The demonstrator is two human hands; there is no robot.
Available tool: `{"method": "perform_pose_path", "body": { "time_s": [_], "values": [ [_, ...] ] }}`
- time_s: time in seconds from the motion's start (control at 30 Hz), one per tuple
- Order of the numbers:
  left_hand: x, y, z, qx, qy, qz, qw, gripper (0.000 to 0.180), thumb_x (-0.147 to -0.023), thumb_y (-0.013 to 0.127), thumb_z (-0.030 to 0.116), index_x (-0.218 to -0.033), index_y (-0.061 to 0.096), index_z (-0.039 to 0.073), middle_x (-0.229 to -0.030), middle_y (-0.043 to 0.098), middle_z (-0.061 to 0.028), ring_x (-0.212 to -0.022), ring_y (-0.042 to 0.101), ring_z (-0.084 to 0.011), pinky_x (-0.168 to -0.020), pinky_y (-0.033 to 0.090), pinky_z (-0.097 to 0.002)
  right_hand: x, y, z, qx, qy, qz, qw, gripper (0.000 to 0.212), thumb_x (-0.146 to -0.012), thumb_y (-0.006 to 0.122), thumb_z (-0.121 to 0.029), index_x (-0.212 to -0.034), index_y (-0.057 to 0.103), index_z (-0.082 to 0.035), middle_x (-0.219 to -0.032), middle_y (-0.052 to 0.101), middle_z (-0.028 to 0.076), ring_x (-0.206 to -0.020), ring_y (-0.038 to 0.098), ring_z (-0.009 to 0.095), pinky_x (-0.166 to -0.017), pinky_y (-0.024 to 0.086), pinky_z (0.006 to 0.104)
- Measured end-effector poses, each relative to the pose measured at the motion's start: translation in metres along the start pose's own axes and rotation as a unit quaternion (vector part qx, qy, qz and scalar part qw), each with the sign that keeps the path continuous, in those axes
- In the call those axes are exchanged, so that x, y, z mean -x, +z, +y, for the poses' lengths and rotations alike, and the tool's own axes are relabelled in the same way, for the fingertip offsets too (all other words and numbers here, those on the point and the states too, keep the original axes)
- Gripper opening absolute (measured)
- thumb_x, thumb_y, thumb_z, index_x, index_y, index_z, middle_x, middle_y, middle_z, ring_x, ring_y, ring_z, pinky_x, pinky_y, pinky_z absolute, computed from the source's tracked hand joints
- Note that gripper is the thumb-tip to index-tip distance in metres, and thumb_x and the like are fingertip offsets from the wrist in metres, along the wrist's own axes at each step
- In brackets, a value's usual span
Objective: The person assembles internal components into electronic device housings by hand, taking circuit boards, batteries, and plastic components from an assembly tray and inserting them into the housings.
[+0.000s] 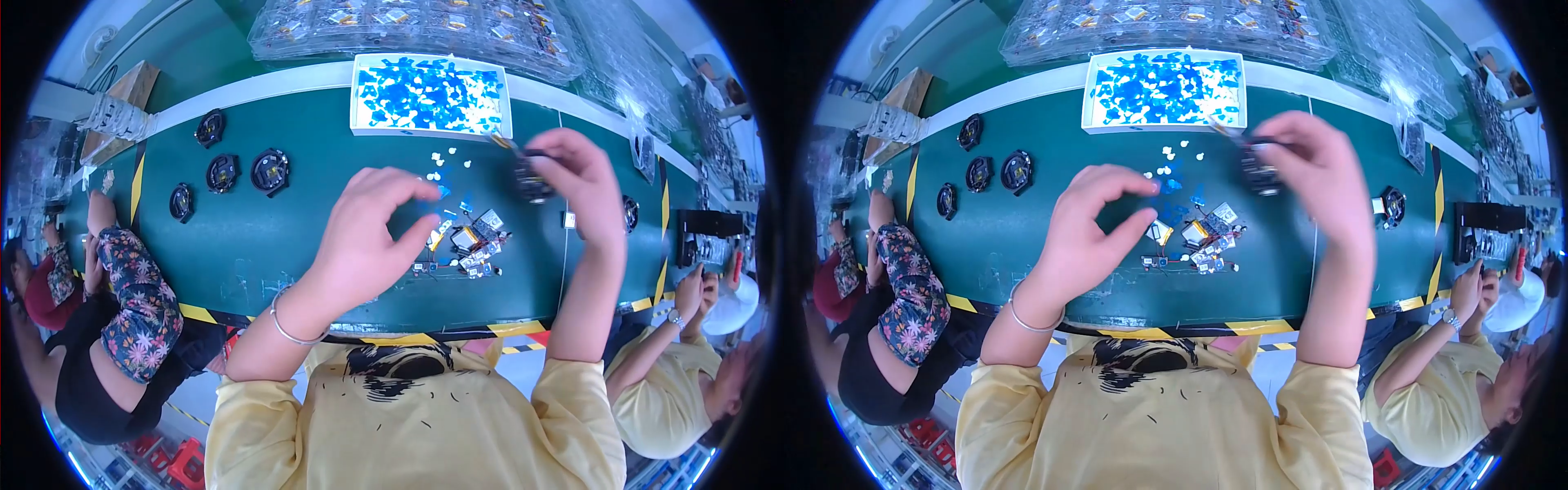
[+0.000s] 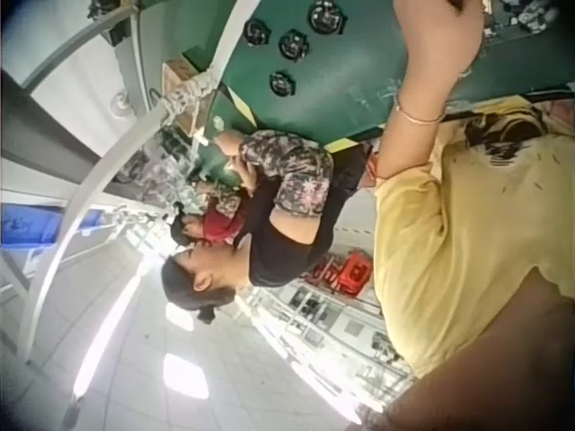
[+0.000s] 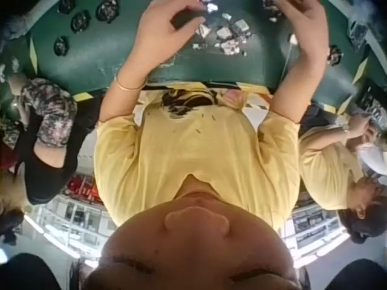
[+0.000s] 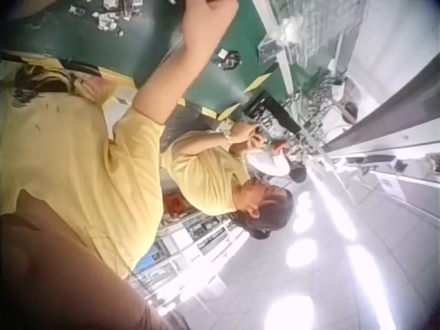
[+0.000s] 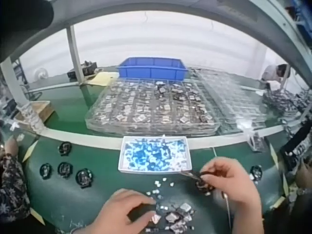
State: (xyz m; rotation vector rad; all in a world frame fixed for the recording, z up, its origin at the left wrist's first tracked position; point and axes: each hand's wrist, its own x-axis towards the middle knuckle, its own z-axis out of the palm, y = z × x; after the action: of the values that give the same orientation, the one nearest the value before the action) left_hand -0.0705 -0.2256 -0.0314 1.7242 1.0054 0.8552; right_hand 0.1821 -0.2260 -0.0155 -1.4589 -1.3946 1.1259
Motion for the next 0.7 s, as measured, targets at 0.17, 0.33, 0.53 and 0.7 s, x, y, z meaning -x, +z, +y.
{"method": "perform_pose_path", "body": {
  "time_s": [0.17,0.33,0.53,0.7],
  "values": [
    [0.010,0.009,0.015,-0.340,-0.015,-0.145,0.929,0.024,-0.066,0.074,0.017,-0.072,0.054,0.005,-0.063,0.052,-0.0071,-0.070,0.056,-0.0227,-0.058,0.046,-0.0326,0.024,-0.102,0.030,0.305,0.113,0.104,0.940,0.023,-0.075,0.056,-0.001,-0.097,0.059,-0.001,-0.081,0.060,0.001,-0.080,0.055,0.010,-0.072,0.041,0.0229],
    [0.011,0.012,0.015,-0.325,0.044,-0.109,0.938,0.030,-0.060,0.078,0.015,-0.070,0.051,0.006,-0.075,0.054,-0.0067,-0.074,0.055,-0.0262,-0.060,0.045,-0.0370,0.012,-0.088,0.040,0.405,-0.017,0.341,0.848,0.015,-0.080,0.059,-0.011,-0.091,0.062,-0.001,-0.085,0.064,0.005,-0.085,0.058,0.016,-0.085,0.040,0.0290],
    [0.014,0.005,-0.004,-0.243,0.143,-0.206,0.937,0.025,-0.063,0.074,0.011,-0.077,0.055,0.004,-0.079,0.050,-0.0061,-0.073,0.053,-0.0250,-0.061,0.048,-0.0373,0.000,0.001,0.010,0.225,-0.136,0.182,0.948,0.011,-0.079,0.061,-0.005,-0.089,0.063,0.001,-0.083,0.063,0.006,-0.077,0.058,0.014,-0.074,0.044,0.0242],
    [0.003,0.003,0.000,-0.032,0.007,-0.083,0.996,0.008,-0.071,0.063,-0.001,-0.077,0.057,0.002,-0.070,0.056,-0.0058,-0.061,0.058,-0.0164,-0.055,0.048,-0.0273,0.014,0.051,-0.008,0.074,-0.171,-0.091,0.978,0.025,-0.073,0.059,0.005,-0.098,0.063,0.000,-0.086,0.063,0.008,-0.076,0.061,0.014,-0.067,0.048,0.0257]
  ]
}}
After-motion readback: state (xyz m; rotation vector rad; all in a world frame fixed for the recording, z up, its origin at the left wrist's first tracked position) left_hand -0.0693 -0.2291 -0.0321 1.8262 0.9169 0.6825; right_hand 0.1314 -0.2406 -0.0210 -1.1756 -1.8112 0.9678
